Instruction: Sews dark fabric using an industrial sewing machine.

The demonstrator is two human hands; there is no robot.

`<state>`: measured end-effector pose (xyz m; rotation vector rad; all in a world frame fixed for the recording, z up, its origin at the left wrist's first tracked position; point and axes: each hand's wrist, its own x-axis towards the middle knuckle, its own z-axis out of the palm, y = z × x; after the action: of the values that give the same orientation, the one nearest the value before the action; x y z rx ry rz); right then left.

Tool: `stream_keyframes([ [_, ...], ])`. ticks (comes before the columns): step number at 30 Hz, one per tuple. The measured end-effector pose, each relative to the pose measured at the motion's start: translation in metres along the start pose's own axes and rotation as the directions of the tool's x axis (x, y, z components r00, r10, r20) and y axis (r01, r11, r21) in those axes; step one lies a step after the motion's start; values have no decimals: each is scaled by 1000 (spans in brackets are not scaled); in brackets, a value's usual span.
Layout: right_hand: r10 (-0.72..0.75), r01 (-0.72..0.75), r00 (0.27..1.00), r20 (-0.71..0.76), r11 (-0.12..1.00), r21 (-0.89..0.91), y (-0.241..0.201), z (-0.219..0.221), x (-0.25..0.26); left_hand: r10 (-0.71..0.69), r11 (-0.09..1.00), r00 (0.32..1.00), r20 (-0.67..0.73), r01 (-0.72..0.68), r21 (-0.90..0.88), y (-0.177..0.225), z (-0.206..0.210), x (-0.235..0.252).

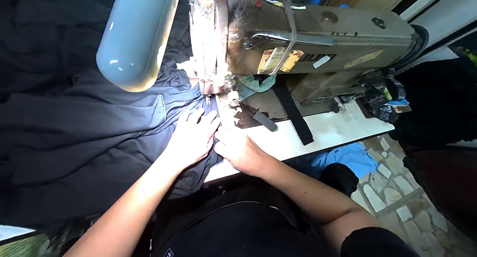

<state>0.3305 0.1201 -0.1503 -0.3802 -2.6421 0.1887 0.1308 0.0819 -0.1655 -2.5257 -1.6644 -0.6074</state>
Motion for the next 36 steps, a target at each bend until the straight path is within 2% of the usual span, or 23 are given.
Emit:
stream_keyframes([
  [5, 19, -19, 999, 32, 1000, 13, -3, -5, 2, -5, 999, 992, 123, 1, 35, -4, -10, -7],
  [10, 57, -58, 996, 62, 998, 23, -2, -6, 1, -31, 999, 991, 132, 33, -17, -2, -11, -4],
  [11, 64, -66, 996, 67, 998, 25, -2, -5, 1, -32, 999, 993, 109, 36, -32, -4, -10, -4],
  [14, 76, -78, 995, 61, 997, 29, -2, -3, 1, 38, 996, 995, -89, -45, -75, -11, -1, -8],
  [16, 74, -75, 996, 50, 997, 20, -1, -1, 1, 79, 993, 986, -146, -90, -72, -13, 0, -9],
  [24, 109, -110, 994, 23, 994, 21, 2, 2, 5, 72, 995, 990, -125, -79, -55, -20, -2, -3],
  [29, 171, -179, 977, 131, 982, 57, 9, -4, 16, 29, 999, 997, -78, -32, -33, -25, -3, 5],
  [36, 212, -226, 937, 277, 974, 20, 25, -7, 37, -21, 1000, 999, -43, 21, -5, -32, -6, 20],
])
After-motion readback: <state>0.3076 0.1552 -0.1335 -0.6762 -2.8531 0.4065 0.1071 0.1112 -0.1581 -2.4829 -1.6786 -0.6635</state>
